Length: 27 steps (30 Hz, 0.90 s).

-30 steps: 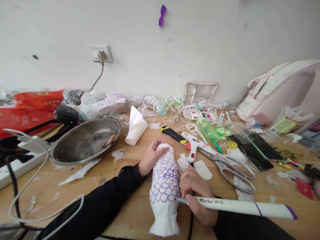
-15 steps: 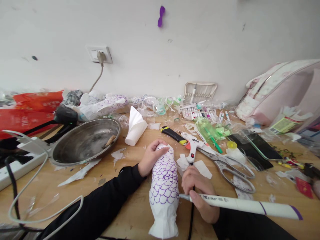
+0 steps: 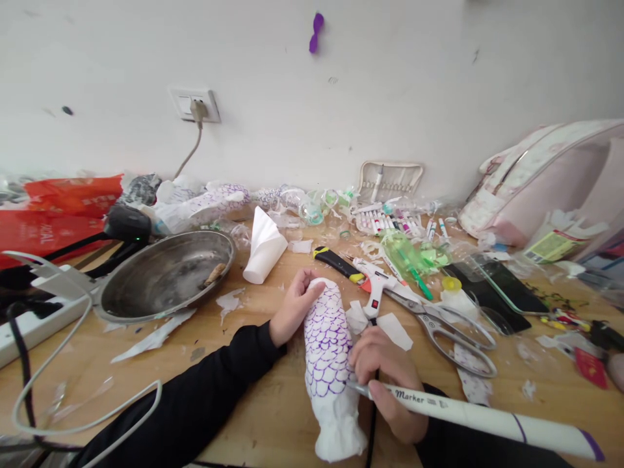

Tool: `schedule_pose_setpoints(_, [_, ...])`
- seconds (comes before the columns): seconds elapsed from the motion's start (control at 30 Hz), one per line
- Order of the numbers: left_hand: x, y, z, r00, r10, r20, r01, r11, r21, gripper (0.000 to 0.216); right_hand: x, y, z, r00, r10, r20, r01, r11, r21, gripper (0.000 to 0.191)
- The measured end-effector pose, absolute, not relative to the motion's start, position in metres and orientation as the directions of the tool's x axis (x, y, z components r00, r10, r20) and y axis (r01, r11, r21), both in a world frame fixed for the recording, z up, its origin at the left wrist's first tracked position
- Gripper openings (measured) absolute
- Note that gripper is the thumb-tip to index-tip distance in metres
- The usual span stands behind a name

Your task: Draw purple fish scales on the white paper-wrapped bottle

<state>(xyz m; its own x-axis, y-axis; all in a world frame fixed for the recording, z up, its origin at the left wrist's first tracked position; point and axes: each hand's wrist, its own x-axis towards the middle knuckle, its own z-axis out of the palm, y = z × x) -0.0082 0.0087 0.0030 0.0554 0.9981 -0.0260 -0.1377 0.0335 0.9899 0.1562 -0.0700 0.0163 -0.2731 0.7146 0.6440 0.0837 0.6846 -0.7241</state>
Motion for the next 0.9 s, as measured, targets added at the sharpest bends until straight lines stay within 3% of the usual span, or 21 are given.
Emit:
schedule_pose_setpoints(0.27, [-0.0081, 0.0083, -0.0010, 0.103, 0.989, -0.102, 0.030, 0.100, 0.995, 0.036, 0.1539, -0.0756, 0.0149, -0.286, 0.723, 0.629, 0.113, 0.677, -0.727, 0.031])
schedule_pose_setpoints(0.9, [-0.0068, 0.0074, -0.0017, 0.105, 0.984, -0.146, -0.055, 0.152, 0.987, 0.040, 0.1566, -0.0723, 0.0105, -0.323, 0.738, 0.592, 0.087, 0.646, -0.759, 0.006])
